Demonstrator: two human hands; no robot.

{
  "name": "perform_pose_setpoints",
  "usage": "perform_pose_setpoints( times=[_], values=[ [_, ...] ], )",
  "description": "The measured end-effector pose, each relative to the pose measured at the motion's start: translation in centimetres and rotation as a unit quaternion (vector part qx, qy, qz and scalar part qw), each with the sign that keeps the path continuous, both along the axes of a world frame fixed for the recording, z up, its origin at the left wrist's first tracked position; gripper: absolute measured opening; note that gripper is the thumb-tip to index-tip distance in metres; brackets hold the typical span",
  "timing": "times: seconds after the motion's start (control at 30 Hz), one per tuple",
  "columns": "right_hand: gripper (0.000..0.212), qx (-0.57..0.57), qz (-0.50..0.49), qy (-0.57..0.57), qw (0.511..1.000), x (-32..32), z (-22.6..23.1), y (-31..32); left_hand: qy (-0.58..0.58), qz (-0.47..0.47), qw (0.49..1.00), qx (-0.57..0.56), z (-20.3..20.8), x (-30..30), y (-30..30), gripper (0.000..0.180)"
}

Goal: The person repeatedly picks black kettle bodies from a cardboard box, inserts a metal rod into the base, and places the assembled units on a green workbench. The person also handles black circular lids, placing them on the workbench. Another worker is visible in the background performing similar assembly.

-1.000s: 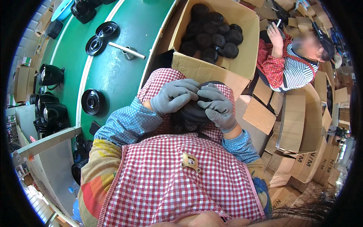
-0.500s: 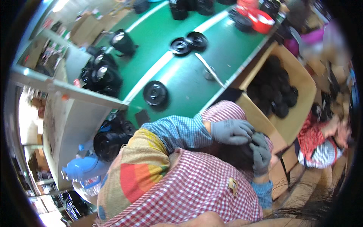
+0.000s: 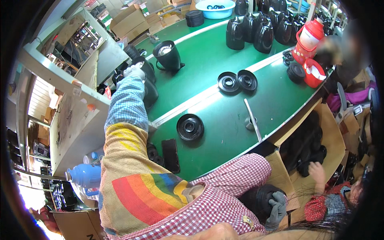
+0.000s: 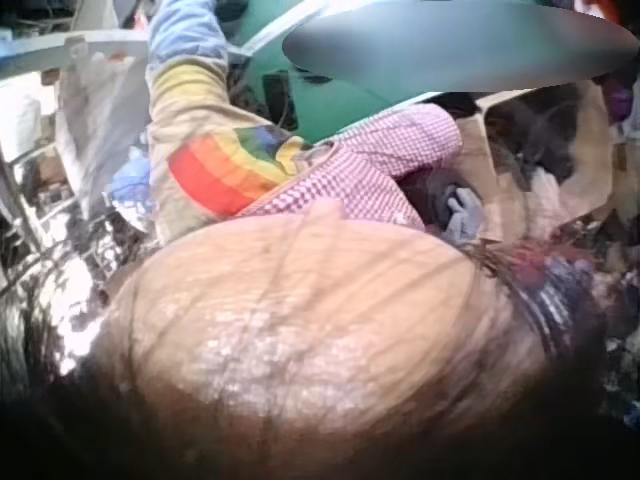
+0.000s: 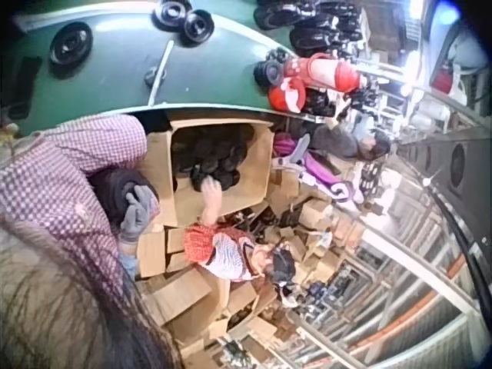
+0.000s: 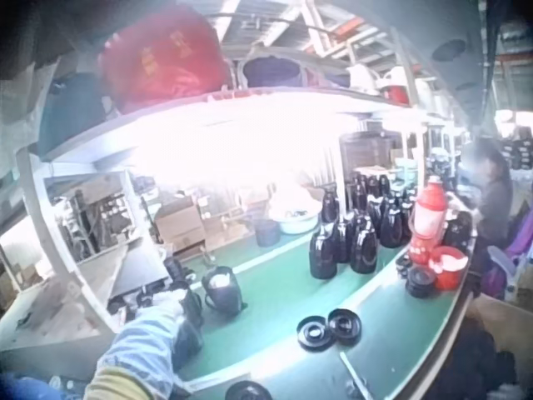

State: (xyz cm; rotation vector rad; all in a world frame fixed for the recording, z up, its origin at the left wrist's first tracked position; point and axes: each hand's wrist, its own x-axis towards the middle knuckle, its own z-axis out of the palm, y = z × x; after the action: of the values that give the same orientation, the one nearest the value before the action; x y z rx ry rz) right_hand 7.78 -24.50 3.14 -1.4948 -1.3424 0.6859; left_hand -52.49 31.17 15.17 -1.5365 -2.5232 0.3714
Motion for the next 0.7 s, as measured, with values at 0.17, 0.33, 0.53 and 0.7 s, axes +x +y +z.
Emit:
perform_pose_setpoints(
  times=[0.17, 0.33, 0.53, 0.7],
  values=[
    [0.037, -0.034, -0.062, 0.008, 0.997, -1.2, 1.3, 1.4, -0.141, -0.052, 0.988, -0.032, 0.9, 1.1, 2.7, 0.09],
    [0.036, -0.051, -0.072, 0.007, 0.996, -1.9, 1.5, 2.8, -0.145, -0.121, 0.981, -0.031, -2.1, -2.8, 5.1, 0.088],
    [0.036, -0.054, -0.063, -0.002, 0.997, -2.2, 1.6, 3.7, -0.112, -0.131, 0.981, -0.091, -4.0, -5.8, 6.7, 0.077],
    [0.036, -0.036, -0.111, 0.001, 0.993, -2.8, 1.4, 1.6, -0.072, -0.247, 0.964, -0.064, -2.1, -0.8, 8.8, 0.061]
  ],
)
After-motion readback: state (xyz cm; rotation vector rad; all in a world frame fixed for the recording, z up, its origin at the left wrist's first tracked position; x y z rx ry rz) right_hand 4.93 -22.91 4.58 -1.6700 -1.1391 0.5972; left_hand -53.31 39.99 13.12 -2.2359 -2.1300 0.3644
